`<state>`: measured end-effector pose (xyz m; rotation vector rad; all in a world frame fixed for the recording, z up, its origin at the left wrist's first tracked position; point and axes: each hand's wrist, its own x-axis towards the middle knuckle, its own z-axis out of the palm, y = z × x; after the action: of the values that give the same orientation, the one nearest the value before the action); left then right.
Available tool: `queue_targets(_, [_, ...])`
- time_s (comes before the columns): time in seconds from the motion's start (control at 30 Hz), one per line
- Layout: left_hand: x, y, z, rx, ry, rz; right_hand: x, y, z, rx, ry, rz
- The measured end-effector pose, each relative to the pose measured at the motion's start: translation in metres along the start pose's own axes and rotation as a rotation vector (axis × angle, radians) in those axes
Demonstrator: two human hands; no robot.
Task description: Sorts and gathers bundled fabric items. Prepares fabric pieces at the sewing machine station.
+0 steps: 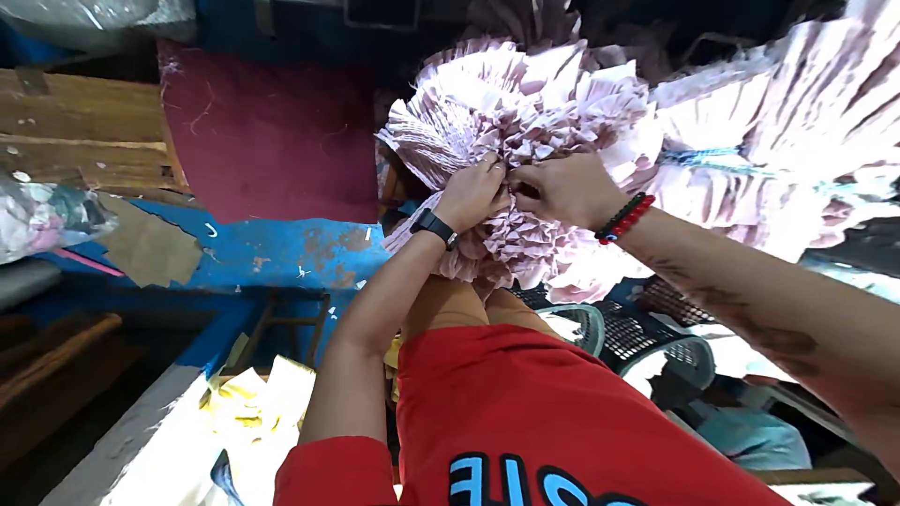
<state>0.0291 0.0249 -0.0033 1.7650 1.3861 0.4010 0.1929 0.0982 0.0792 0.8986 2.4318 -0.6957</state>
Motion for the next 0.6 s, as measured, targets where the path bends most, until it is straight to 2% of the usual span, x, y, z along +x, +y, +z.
queue_targets(0.17, [0.0, 0.002, 0.006, -0.03, 0.01, -0.071, -0.001, 0.009, 0.0, -0.007, 0.01, -0.074])
queue_targets(0.33, [-0.004, -0.004, 0.007, -0.214, 0.094, -0.028, 0.0, 0.003, -0.006, 0.055, -0.004, 0.02])
queue_targets(0.5, [-0.007, -0.01, 0.009, -0.333, 0.14, 0.019, 0.008, -0.016, -0.017, -0.033, -0.103, 0.086])
queue_targets(0.6, [-0.007, -0.01, 0.005, -0.339, 0.106, 0.043, 0.005, -0.023, -0.017, -0.064, -0.116, 0.103])
